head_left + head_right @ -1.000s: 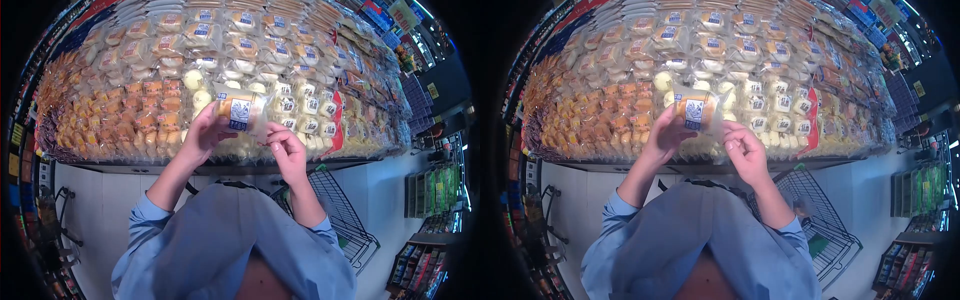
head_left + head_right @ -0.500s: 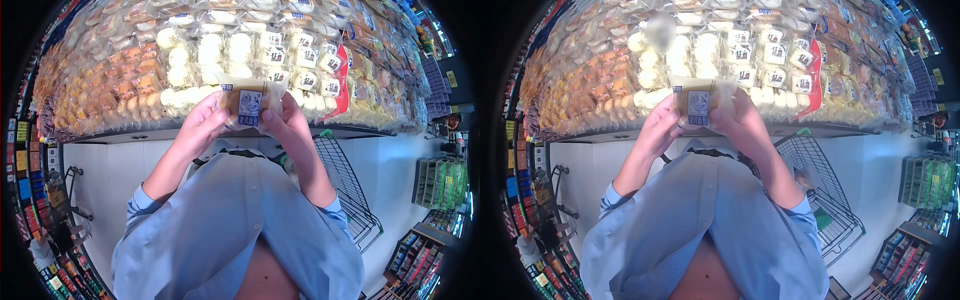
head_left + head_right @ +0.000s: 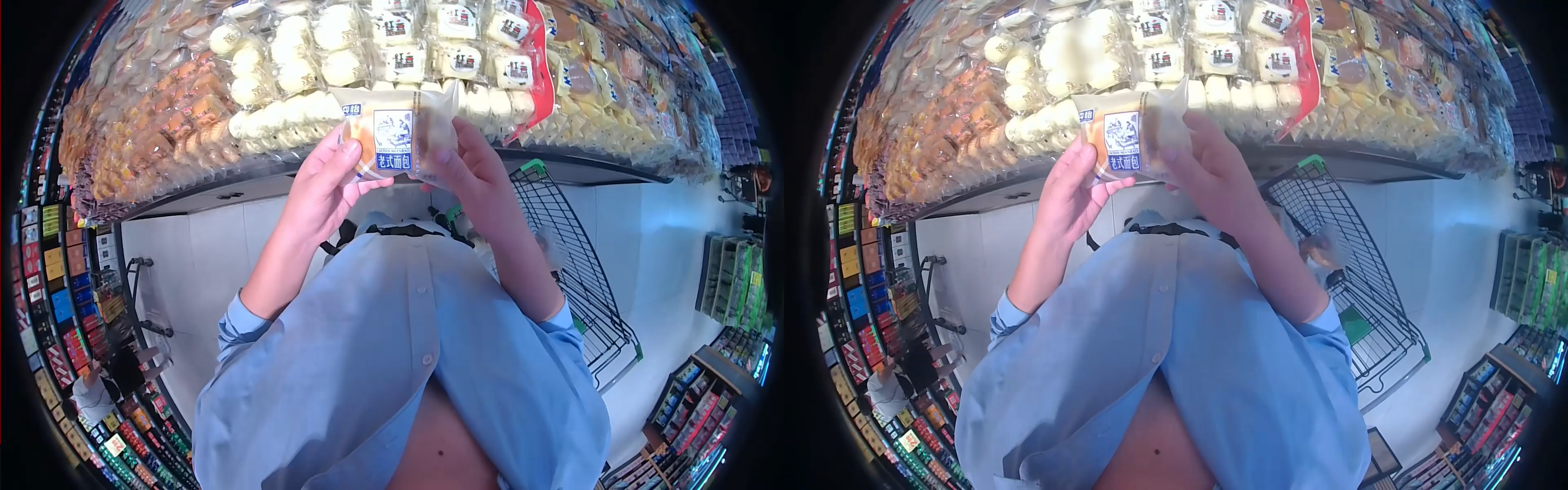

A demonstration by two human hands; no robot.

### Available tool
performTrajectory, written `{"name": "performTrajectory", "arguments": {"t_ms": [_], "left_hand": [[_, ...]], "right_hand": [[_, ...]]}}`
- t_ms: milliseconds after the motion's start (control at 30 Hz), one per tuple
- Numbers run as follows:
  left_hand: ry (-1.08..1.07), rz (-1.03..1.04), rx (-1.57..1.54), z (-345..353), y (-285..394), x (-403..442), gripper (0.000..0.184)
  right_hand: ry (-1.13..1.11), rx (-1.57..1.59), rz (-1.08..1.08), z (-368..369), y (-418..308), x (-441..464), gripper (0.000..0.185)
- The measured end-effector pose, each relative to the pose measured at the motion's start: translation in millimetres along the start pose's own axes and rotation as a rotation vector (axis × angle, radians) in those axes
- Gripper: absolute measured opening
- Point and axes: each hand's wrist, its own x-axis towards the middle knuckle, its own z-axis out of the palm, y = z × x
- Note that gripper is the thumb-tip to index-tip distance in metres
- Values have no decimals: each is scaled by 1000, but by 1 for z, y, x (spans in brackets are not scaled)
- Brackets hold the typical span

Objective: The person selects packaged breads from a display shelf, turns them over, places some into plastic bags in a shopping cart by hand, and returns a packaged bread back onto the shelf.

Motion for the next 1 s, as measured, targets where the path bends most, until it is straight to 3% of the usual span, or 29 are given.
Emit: {"name": "performTrajectory", "arguments": {"t_ms": [367,567,867,1000], "left_hand": [[194,-31,83,37,-27,-5,49],[261,117,420,42,-41,-7,46],[298,274,601,30,-44,-5,40],[292,276,577,26,-32,-10,38]], "right_hand": [[-63,2,52,-36,9,-22,49],[18,86,127,-30,16,-28,49],[-20,58,37,-25,21,-35,45],[81,-224,-42,-13,22,-31,45]]}}
